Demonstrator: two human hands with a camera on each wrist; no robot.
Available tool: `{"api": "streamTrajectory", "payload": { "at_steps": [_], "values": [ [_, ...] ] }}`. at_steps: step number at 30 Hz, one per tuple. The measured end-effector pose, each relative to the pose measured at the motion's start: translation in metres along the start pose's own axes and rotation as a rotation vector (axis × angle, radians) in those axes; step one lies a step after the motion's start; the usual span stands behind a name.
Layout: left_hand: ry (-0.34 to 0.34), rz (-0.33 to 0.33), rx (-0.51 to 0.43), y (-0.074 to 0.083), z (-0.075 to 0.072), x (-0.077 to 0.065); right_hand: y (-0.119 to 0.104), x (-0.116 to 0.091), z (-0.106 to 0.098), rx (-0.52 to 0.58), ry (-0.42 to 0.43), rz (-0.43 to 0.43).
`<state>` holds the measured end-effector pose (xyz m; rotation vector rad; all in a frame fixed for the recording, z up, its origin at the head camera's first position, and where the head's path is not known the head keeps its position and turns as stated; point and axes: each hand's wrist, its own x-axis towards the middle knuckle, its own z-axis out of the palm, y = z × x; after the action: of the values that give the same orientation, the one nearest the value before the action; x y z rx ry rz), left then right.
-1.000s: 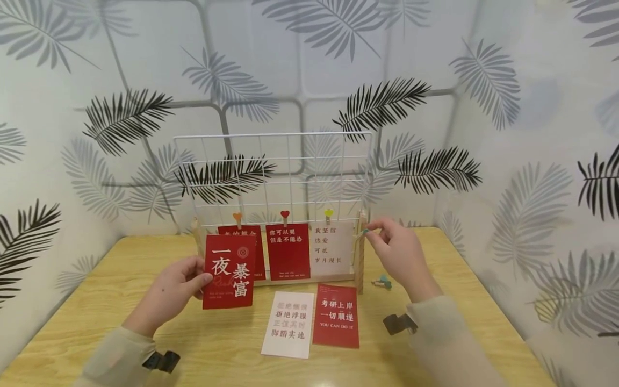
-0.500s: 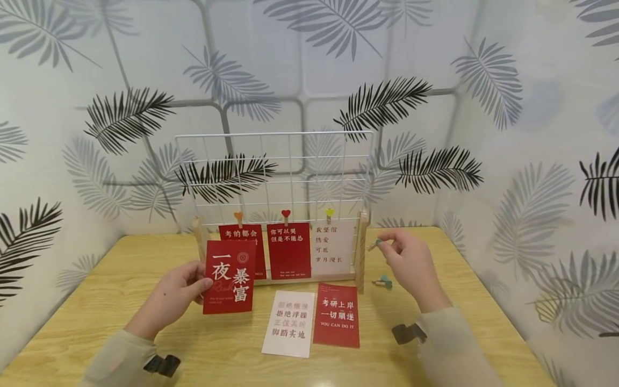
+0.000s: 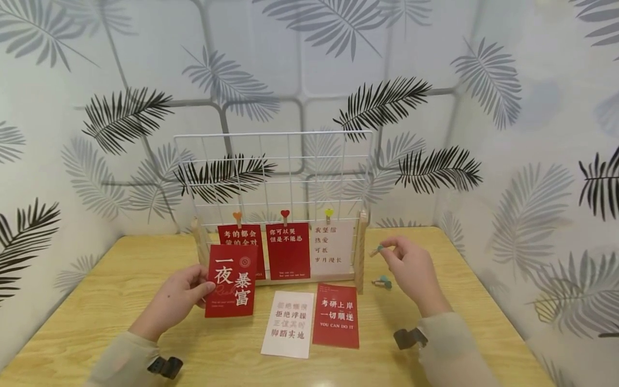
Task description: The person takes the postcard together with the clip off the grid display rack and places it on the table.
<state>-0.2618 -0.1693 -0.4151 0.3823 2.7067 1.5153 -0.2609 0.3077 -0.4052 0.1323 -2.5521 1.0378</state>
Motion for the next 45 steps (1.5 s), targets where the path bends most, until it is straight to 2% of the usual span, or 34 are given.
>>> {"api": "streamTrajectory", "payload": {
  "at_steps": [17,21,31,34,40,45],
  "values": [
    [-0.009,-0.013,0.051,-0.008,0.002,0.0,0.021,-0.005,0.004,-0.018,-0.032,0.05],
    [-0.013,-0.012,0.058,-0.009,0.002,-0.001,0.024,-0.005,0.005,-0.015,-0.057,0.072],
    [-0.041,-0.069,0.045,-0.012,0.006,-0.001,0.036,-0.004,0.007,-0.01,-0.14,0.144],
    [-0.05,-0.071,0.07,-0.014,0.008,-0.001,0.041,-0.005,0.008,-0.013,-0.163,0.161],
    [-0.061,-0.092,0.143,-0.018,0.009,0.0,0.05,-0.006,0.009,-0.018,-0.159,0.158],
    [-0.073,-0.112,0.148,-0.02,0.008,0.001,0.055,-0.007,0.009,-0.02,-0.167,0.155]
  ]
}}
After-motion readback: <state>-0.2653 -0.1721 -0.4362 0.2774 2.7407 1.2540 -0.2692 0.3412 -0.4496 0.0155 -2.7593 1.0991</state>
